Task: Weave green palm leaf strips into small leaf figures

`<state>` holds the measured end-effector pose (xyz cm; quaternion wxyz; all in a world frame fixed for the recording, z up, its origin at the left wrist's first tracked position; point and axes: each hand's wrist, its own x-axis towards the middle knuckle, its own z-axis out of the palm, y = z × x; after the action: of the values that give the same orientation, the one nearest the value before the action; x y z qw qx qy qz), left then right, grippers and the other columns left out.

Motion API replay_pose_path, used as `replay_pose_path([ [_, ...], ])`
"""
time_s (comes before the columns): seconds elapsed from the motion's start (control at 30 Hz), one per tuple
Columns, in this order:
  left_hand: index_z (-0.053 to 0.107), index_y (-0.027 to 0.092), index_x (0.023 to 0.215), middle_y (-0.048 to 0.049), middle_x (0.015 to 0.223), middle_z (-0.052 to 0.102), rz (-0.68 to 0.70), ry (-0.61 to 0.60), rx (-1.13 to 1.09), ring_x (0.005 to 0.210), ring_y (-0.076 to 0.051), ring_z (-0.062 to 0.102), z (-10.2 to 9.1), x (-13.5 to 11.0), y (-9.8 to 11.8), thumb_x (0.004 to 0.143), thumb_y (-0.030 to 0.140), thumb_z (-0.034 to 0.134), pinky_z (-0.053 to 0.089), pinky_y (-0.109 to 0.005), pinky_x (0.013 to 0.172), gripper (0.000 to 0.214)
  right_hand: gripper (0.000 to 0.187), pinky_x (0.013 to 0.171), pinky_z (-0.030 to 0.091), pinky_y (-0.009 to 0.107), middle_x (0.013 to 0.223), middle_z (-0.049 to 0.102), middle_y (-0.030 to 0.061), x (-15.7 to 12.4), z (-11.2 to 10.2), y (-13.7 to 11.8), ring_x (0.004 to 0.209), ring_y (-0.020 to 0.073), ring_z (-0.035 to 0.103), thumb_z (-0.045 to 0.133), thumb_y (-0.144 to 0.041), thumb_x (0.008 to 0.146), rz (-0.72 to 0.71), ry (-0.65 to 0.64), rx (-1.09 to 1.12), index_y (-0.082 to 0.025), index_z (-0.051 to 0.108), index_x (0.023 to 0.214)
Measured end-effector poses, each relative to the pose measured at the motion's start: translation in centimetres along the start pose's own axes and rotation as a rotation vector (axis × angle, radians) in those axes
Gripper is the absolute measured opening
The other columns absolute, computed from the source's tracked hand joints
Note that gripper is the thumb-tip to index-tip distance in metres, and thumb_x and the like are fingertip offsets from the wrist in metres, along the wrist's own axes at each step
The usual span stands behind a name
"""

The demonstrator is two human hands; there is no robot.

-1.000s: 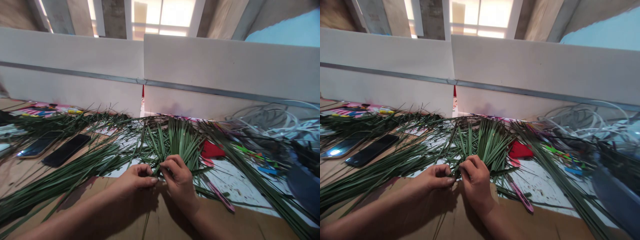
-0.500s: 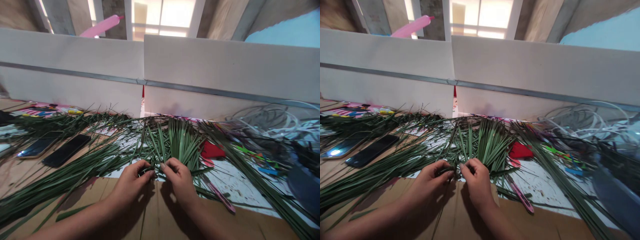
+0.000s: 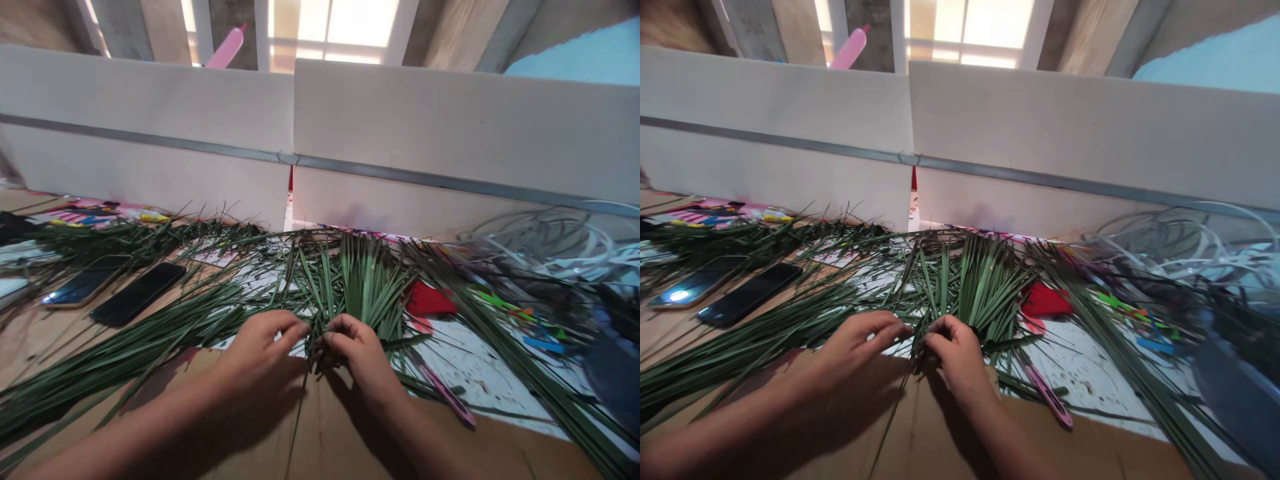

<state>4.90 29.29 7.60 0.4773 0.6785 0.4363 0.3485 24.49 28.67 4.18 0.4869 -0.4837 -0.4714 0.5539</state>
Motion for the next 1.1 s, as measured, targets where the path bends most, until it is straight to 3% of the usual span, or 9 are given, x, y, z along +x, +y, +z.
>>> replay_pose_path([
  [0.07,0.077,0.022,0.089,-0.0062,0.092,0.076,0.018,0.054,0.082,0.093,-0.027,0.064,-1.3,1.0,-0.5,0.088,0.038,0.062,0.048,-0.038,0.088,0.022,0.011,0.051,0.042,0.025,0.061,0.066,-0.0007,0.1,-0.2,0.0,0.053,0.0145,0.057,0.064,-0.028,0.064,0.018,0.028,0.03,-0.021,0.058,0.069],
  [0.17,0.077,0.021,0.1,-0.0057,0.105,0.079,0.047,-0.009,0.186,0.101,-0.025,0.068,-2.6,2.1,-1.6,0.082,0.023,0.06,0.05,-0.037,0.094,0.025,0.015,0.05,0.043,0.024,0.062,0.069,0.0018,0.4,-0.5,0.2,0.053,0.0149,0.06,0.066,-0.031,0.064,0.039,0.075,0.04,-0.02,0.058,0.071],
  [0.23,0.078,0.022,0.103,-0.0046,0.109,0.08,0.042,-0.093,0.234,0.105,-0.024,0.069,-2.6,2.4,-2.4,0.077,0.015,0.059,0.05,-0.036,0.095,0.033,0.017,0.049,0.044,0.024,0.063,0.071,0.0031,0.6,-0.8,0.2,0.052,0.0151,0.061,0.067,-0.033,0.064,0.059,0.087,0.047,-0.02,0.059,0.073],
  [0.33,0.078,0.023,0.108,-0.0056,0.112,0.08,0.074,-0.193,0.301,0.104,-0.023,0.07,-2.2,2.5,-3.1,0.083,0.018,0.058,0.05,-0.034,0.094,0.033,0.018,0.049,0.045,0.024,0.065,0.073,0.0034,0.7,-0.9,0.0,0.052,0.015,0.061,0.068,-0.033,0.064,0.079,0.087,0.078,-0.02,0.059,0.074],
  [0.43,0.08,0.021,0.1,-0.0066,0.105,0.08,0.093,-0.223,0.337,0.098,-0.024,0.07,-1.9,2.4,-3.2,0.083,0.019,0.056,0.05,-0.034,0.09,0.029,0.017,0.048,0.045,0.023,0.063,0.072,0.0027,0.6,-1.0,-0.3,0.051,0.0142,0.06,0.068,-0.031,0.063,0.083,0.097,0.109,-0.02,0.059,0.072],
  [0.57,0.079,0.019,0.089,-0.0048,0.093,0.08,-0.028,-0.197,0.168,0.09,-0.023,0.07,-2.3,2.2,-2.4,0.07,0.013,0.05,0.051,-0.034,0.086,0.035,0.017,0.047,0.043,0.022,0.062,0.071,0.0021,0.9,-1.4,-0.1,0.05,0.0135,0.058,0.07,-0.03,0.062,0.08,0.101,0.127,-0.02,0.061,0.074],
  [0.73,0.078,0.019,0.082,-0.0036,0.087,0.079,-0.073,-0.132,-0.117,0.088,-0.023,0.07,-2.9,2.2,-2.1,0.071,0.017,0.055,0.051,-0.035,0.087,0.026,0.019,0.047,0.042,0.022,0.062,0.07,0.0014,1.3,-1.8,0.3,0.049,0.0129,0.057,0.073,-0.029,0.061,0.092,0.085,0.12,-0.019,0.064,0.075],
  [0.9,0.078,0.021,0.081,-0.0026,0.086,0.078,-0.05,-0.088,-0.184,0.088,-0.021,0.068,-3.1,2.6,-3.0,0.071,0.012,0.06,0.05,-0.033,0.087,0.022,0.015,0.047,0.041,0.023,0.062,0.07,0.0017,1.3,-1.8,0.1,0.05,0.0132,0.056,0.068,-0.028,0.062,0.05,0.104,0.068,-0.019,0.064,0.073],
  [1.1,0.077,0.021,0.081,0.0003,0.083,0.076,-0.056,-0.085,-0.255,0.083,-0.017,0.067,-3.1,2.5,-2.6,0.069,0.01,0.063,0.048,-0.029,0.082,0.022,0.012,0.054,0.042,0.027,0.062,0.065,0.0002,1.4,-1.9,0.5,0.059,0.0169,0.056,0.065,-0.026,0.063,-0.086,0.146,-0.097,-0.02,0.07,0.073],
])
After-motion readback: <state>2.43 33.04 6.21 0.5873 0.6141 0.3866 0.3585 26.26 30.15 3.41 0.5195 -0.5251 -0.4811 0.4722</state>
